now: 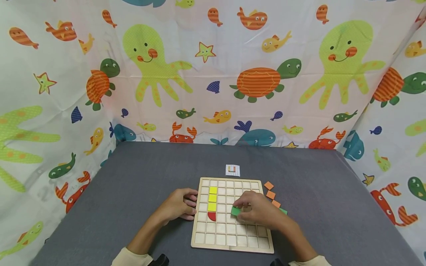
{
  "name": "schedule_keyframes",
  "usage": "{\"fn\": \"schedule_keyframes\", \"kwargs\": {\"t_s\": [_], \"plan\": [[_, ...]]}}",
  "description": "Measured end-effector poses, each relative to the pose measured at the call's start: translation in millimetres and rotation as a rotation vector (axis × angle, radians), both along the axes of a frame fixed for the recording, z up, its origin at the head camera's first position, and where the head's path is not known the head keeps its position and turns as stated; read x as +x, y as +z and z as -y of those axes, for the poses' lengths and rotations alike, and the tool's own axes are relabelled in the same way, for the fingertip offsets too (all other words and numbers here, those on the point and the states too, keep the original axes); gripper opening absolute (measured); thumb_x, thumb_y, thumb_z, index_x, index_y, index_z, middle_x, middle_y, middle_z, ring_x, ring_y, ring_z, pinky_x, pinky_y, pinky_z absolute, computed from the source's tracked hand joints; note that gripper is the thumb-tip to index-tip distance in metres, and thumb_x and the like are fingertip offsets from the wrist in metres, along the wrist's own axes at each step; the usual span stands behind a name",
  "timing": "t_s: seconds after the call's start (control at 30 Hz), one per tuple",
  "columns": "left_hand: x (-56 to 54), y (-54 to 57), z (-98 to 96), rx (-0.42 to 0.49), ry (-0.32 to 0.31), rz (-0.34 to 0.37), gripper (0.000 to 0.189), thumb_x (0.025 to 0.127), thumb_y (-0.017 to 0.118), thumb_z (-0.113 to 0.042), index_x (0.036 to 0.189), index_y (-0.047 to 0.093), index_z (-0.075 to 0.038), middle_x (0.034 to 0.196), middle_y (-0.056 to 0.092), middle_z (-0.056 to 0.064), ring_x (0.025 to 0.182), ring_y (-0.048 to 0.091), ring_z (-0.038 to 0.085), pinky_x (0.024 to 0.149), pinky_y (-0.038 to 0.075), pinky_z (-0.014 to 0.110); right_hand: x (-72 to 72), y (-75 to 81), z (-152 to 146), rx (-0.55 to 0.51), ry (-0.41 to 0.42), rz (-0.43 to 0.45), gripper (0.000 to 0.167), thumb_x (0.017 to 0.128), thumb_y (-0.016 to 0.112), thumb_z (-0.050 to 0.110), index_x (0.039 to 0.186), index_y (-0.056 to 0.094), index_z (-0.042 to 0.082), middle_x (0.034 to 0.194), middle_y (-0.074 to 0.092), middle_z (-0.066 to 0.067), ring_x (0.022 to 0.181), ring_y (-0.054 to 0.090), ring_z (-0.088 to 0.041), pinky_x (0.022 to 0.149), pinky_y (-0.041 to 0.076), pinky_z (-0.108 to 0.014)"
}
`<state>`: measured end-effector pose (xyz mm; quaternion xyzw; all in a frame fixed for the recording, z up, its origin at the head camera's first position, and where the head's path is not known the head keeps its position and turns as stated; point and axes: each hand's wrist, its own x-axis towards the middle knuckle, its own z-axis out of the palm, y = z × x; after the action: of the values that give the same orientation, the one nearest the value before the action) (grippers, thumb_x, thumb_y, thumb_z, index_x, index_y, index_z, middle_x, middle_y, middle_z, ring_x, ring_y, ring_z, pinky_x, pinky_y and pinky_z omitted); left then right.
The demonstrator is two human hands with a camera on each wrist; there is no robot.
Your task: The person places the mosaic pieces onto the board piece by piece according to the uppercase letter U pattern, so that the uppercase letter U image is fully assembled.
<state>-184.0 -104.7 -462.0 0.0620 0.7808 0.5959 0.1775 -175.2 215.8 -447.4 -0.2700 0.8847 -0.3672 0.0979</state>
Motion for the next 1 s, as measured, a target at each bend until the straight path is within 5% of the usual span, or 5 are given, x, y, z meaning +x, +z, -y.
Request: {"fn": "schedule_keyframes", "kwargs": {"t_s": [0.6,1.0], "plan": [[0.4,0.2,1.2,0.003,0.001,0.01,0.064,0.081,0.075,0.016,0.142,0.058,0.007,0.119,0.06,0.017,0.095,0.068,0.021,0.064,0.068,0.037,-4.3,1.1,32.4,-0.009,0.086,0.079,0.026,0.091,0.085,0.02,0.116,0.08,0.016,0.111,0.07,0.006,0.092,0.064,-0.014,0.077,0.057,-0.027],[0.4,1.1,1.1,0.001,-0.002,0.006,0.064,0.082,0.076,0.015,0.142,0.058,0.007,0.119,0.06,0.017,0.095,0.068,0.022,0.064,0.068,0.037,-6.9,-2.2,41.7,0.047,0.152,0.026,0.023,0.089,0.086,0.019,0.111,0.082,0.021,0.107,0.071,0.009,0.095,0.062,-0.008,0.082,0.057,-0.028]]}}
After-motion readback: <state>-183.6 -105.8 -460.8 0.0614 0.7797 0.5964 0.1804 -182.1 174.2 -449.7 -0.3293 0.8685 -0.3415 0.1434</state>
